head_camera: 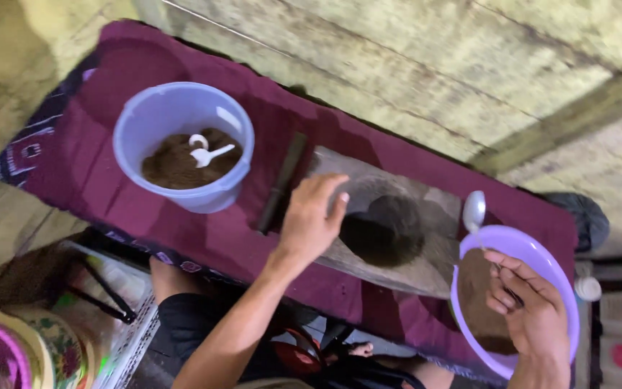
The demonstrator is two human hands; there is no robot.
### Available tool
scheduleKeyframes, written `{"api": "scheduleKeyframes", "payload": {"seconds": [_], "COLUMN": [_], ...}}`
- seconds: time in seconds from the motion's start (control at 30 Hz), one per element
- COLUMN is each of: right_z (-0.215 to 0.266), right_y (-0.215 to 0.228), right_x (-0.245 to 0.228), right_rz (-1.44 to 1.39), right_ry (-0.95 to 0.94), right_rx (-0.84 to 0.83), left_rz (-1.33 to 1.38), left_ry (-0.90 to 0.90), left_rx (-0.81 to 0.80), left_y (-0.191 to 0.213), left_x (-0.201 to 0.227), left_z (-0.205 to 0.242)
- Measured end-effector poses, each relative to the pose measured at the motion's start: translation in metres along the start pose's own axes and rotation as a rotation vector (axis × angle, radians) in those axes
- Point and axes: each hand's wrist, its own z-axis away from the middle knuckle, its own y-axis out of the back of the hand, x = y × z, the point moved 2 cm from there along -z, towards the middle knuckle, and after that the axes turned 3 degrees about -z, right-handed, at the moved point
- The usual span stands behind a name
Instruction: Using a spoon to transfer ground material between a purple bowl, a stone mortar, and a clear plastic container.
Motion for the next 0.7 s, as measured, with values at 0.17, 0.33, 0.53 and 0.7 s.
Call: {"api": "scheduleKeyframes", "payload": {"seconds": [0.17, 0.33, 0.53, 0.7], "right_z": [-0.022, -0.033, -0.035, -0.039], "right_y": [-0.049, -0.076, -0.102, -0.147], "right_x": [-0.015, -0.016, -0.011, -0.021], "right_rz": [-0.041, -0.055, 0.018, 0.193], "right_ry": [-0.028, -0.008, 0.186, 0.196], "right_rx": [-0.155, -0.268, -0.408, -0.107], "left_rz": [-0.002, 0.102, 0.112, 0.454], "left_ry": [-0.093, -0.041, -0.025, 0.155], "left_rx": [0.194, 0.308, 0.308, 0.285], "left_y": [0.002, 0.011, 0.01, 0.034], "left_x": [0.003, -0.003, -0.007, -0.008], "left_z": [0.007, 0.005, 0.005, 0.006]}}
